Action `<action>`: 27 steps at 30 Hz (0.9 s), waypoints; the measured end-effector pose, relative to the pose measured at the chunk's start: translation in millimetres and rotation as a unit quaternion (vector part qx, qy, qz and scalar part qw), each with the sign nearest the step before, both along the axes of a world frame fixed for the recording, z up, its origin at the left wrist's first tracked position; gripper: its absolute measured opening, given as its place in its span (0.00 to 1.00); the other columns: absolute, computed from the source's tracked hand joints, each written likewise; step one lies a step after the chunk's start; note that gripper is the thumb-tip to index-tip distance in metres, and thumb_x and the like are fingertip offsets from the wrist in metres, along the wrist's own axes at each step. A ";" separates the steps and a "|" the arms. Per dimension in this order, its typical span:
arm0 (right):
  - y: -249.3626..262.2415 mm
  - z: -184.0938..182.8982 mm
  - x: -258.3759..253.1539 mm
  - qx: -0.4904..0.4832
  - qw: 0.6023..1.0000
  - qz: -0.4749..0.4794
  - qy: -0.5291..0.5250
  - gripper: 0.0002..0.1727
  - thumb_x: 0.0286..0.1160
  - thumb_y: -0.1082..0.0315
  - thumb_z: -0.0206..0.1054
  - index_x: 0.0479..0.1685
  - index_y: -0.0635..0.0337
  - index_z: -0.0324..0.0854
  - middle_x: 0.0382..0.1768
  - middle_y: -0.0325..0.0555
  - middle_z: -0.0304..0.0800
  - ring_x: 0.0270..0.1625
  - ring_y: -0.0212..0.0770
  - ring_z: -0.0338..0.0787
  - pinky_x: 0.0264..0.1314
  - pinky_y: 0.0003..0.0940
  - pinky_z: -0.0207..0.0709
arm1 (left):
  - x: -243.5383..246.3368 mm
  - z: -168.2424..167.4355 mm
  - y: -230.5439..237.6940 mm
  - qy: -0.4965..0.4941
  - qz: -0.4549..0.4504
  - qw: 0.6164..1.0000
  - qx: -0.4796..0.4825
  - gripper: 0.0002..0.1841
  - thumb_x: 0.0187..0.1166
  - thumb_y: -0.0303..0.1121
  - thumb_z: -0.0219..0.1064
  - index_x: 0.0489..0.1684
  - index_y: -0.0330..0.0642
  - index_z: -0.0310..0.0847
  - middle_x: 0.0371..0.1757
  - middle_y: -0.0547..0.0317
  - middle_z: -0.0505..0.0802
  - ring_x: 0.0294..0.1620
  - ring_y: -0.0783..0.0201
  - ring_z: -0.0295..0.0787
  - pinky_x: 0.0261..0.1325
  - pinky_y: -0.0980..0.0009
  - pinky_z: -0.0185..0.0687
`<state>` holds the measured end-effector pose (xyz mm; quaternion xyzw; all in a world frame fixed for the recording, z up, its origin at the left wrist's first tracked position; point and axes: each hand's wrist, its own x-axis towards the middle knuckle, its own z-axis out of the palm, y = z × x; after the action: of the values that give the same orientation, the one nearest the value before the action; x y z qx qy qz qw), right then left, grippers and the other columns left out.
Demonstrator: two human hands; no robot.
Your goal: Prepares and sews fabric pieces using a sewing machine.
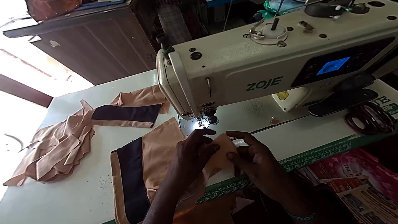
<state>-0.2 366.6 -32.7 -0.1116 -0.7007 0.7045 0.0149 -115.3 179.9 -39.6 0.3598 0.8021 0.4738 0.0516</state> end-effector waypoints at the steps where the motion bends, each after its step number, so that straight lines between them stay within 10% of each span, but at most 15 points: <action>1: 2.7 -0.7 -0.7 0.008 1.000 0.001 -0.020 0.26 0.81 0.63 0.70 0.79 0.41 0.74 0.29 0.44 0.92 0.22 0.36 0.87 0.24 0.25 0.82 | -0.6 0.4 3.5 0.001 0.001 1.000 -0.021 0.18 0.76 0.40 0.75 0.63 0.56 0.83 0.37 0.78 0.94 0.27 0.80 0.86 0.29 0.81 0.83; 6: 7.3 -12.1 -2.3 0.360 0.932 -0.019 -0.041 0.34 0.77 0.53 0.69 0.86 0.39 0.67 0.25 0.30 0.85 0.21 0.32 0.81 0.26 0.33 0.79 | 0.4 -3.8 15.1 0.013 0.010 0.991 -0.129 0.17 0.78 0.45 0.72 0.63 0.59 0.84 0.37 0.80 0.93 0.25 0.78 0.84 0.28 0.75 0.81; 27: 11.9 -11.3 -10.1 0.396 0.913 0.008 -0.101 0.33 0.77 0.55 0.72 0.82 0.43 0.67 0.22 0.30 0.83 0.22 0.31 0.82 0.27 0.33 0.79 | 4.8 0.1 30.8 -0.017 0.086 0.977 -0.196 0.16 0.73 0.43 0.79 0.56 0.56 0.85 0.29 0.76 0.93 0.19 0.74 0.82 0.23 0.70 0.80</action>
<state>-10.3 378.5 -44.0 -0.1616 -0.9209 0.3544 -0.0184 -110.5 210.8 -39.5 0.2642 0.9062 0.3164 0.0942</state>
